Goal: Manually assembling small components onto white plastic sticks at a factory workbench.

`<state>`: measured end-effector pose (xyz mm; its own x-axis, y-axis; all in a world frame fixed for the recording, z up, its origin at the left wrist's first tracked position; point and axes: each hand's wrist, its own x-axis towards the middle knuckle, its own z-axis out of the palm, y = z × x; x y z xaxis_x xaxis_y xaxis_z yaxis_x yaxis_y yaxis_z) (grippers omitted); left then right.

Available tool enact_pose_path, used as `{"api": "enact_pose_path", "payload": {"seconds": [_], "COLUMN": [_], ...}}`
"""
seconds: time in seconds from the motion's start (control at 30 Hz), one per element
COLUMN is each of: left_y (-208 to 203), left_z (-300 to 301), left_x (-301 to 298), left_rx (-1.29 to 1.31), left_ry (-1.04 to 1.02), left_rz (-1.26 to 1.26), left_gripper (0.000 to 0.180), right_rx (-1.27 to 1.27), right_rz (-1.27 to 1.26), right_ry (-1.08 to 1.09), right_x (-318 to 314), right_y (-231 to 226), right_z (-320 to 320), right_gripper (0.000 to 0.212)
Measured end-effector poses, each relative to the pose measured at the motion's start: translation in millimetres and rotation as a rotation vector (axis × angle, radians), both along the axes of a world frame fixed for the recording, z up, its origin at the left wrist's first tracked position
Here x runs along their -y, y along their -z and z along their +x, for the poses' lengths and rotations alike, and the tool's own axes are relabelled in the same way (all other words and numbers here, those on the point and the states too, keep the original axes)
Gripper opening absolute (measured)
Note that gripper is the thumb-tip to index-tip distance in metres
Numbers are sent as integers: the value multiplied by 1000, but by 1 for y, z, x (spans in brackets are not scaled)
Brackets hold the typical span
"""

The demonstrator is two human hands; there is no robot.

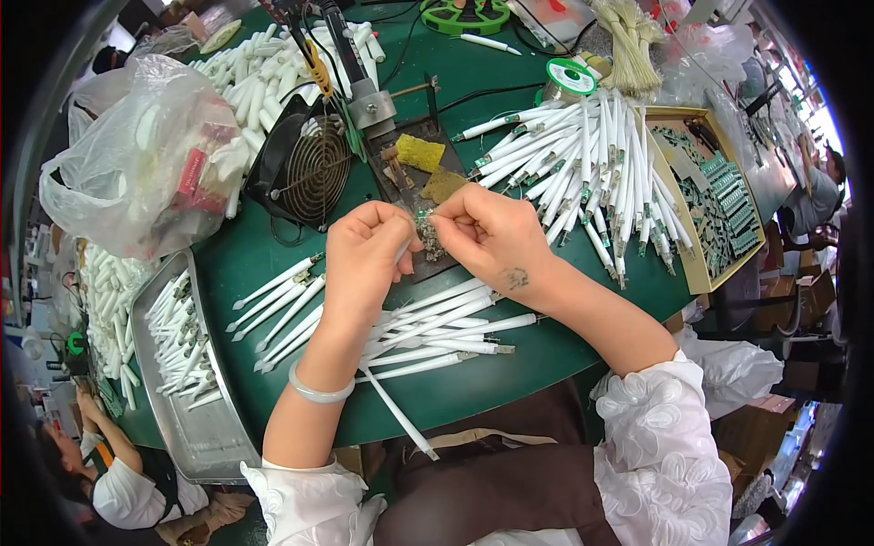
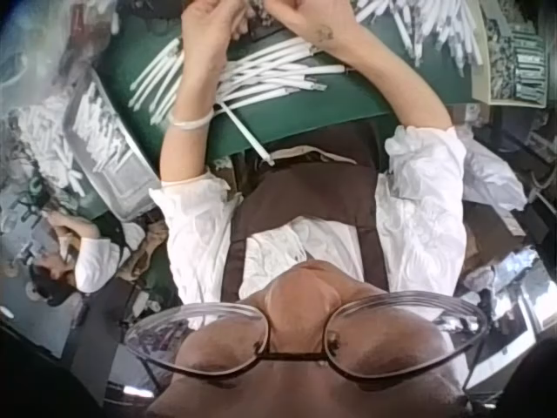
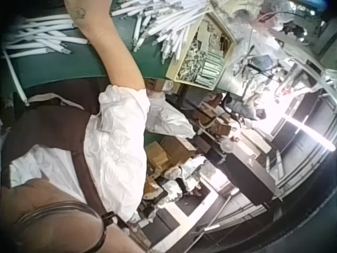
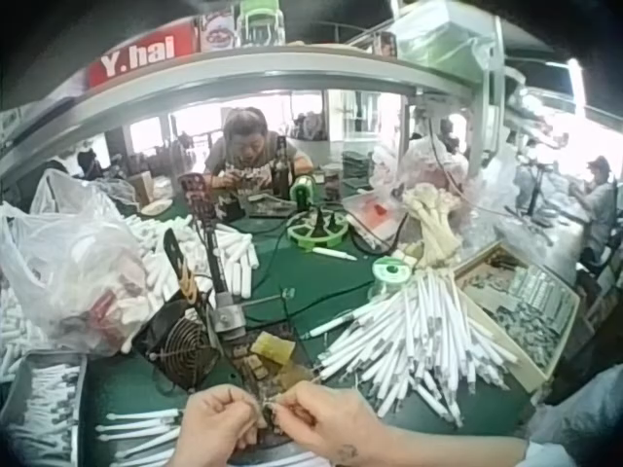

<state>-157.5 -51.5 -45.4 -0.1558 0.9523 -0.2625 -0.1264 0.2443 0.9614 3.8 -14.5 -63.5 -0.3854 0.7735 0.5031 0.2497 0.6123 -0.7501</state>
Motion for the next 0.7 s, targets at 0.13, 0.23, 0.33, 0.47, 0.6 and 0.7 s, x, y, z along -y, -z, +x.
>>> {"api": "enact_pose_path", "payload": {"seconds": [0.13, 0.23, 0.33, 0.47, 0.6, 0.7], "left_y": [3, 5, 4, 4, 2, 3], "left_z": [-3, -4, -4, -3, -2, -3], "left_x": [2, 4, 2, 1, -1, -1], "left_rx": [0, 1, -46, -20, 11, 17], "left_ry": [7, 26, 30, 12, -9, -11], "left_rz": [0, -7, 3, -16, -24, -15], "left_gripper": [7, 7, 5, 5, 6, 6], "right_rx": [5, -3, -2, 18, 19, -4], "right_rz": [-65, -79, -60, -57, -65, -70], "right_ry": [0, -2, -16, -17, -19, -9], "right_x": [1, 1, 1, 0, 0, -1], "right_y": [-2, -3, -3, 0, 0, 1], "right_z": [3, 2, 0, 0, 0, -1], "right_gripper": [8, 9, 8, 8, 8, 7]}}
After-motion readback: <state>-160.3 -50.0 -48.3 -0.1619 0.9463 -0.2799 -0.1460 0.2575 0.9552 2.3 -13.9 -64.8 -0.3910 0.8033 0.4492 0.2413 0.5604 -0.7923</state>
